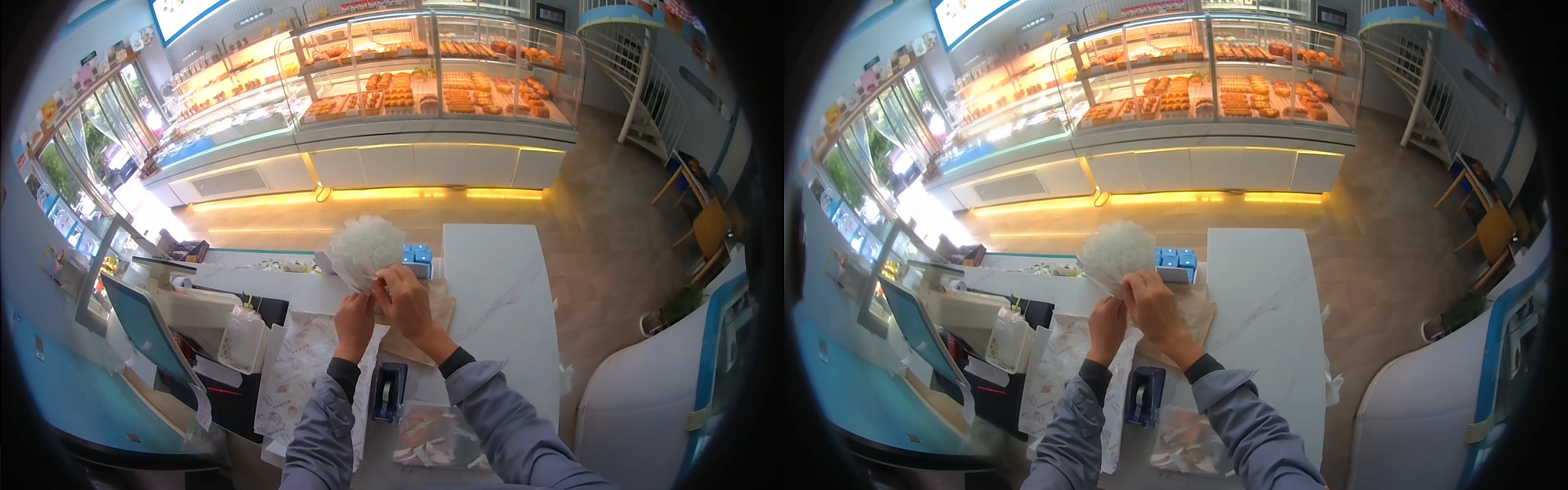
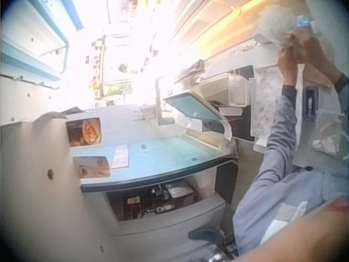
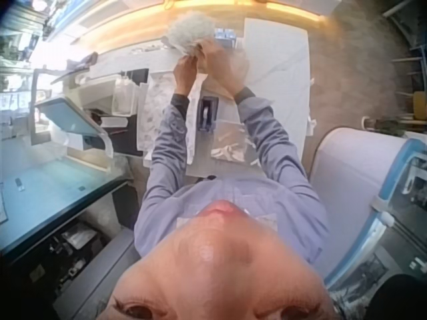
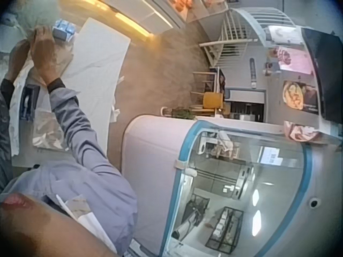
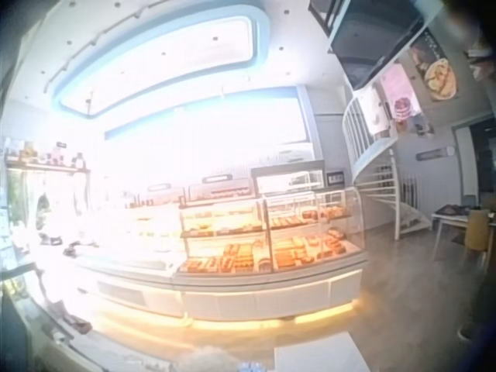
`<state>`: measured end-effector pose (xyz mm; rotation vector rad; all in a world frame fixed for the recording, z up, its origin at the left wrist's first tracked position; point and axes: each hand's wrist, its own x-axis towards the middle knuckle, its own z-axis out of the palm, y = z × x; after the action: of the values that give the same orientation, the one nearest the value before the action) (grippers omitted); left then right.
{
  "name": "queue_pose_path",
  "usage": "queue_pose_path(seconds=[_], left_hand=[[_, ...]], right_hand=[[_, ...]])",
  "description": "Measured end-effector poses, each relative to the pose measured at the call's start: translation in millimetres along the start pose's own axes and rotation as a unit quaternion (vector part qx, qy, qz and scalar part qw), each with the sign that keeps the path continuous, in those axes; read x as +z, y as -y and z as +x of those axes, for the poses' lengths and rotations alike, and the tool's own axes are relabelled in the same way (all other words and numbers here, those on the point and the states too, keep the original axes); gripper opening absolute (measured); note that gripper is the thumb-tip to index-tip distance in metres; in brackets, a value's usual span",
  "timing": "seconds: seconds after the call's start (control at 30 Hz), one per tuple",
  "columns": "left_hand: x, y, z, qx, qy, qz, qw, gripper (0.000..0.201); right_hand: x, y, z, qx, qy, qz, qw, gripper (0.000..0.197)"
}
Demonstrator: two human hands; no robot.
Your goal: The person places small bakery items into clear plastic bags and seals them using a handheld heat sealer. The person repeats this process for multiple items, arranging the sealed bags on the counter.
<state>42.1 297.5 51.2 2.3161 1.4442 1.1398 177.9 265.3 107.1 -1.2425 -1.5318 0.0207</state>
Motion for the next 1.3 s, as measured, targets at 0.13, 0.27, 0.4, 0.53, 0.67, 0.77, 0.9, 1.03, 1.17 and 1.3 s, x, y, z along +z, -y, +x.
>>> queue_pose_path(seconds=[0.13,0.27,0.4,0.53,0.67,0.77,0.9,1.03,1.17,1.3], left_hand=[[1,-16,-1,-0.100,-0.051,-0.185,0.976,0.012],[4,-20,0,-0.137,-0.077,-0.269,0.950,0.018],[13,-3,-5,-0.098,-0.063,-0.165,0.979,0.014],[21,10,-6,-0.113,-0.051,-0.121,0.985,0.013],[16,3,-4,-0.158,-0.017,-0.116,0.980,0.022],[20,10,-4,-0.179,-0.003,-0.119,0.977,0.024],[20,0,-8,-0.202,-0.025,-0.158,0.966,0.023],[27,-6,-13,-0.212,-0.068,-0.184,0.957,0.028],[11,-18,-21,-0.204,-0.114,-0.189,0.954,0.033],[-47,-61,-60,-0.144,-0.097,-0.193,0.966,0.031]], right_hand=[[5,-9,-6,0.016,0.012,-0.015,1.000,0.014],[9,-18,-11,0.028,0.020,-0.020,0.999,0.013],[9,-19,-16,0.047,0.042,-0.029,0.998,0.014],[2,-10,-13,0.030,0.041,-0.023,0.998,0.013],[5,-14,-13,0.022,0.022,-0.042,0.999,0.013],[12,-15,-11,0.032,0.029,-0.059,0.997,0.012],[17,-22,-12,0.036,0.051,-0.091,0.994,0.012],[17,-25,-14,0.054,0.072,-0.110,0.990,0.012],[1,-12,-23,0.037,0.054,-0.103,0.993,0.014],[-60,6,-89,0.017,0.114,-0.088,0.989,0.017]])
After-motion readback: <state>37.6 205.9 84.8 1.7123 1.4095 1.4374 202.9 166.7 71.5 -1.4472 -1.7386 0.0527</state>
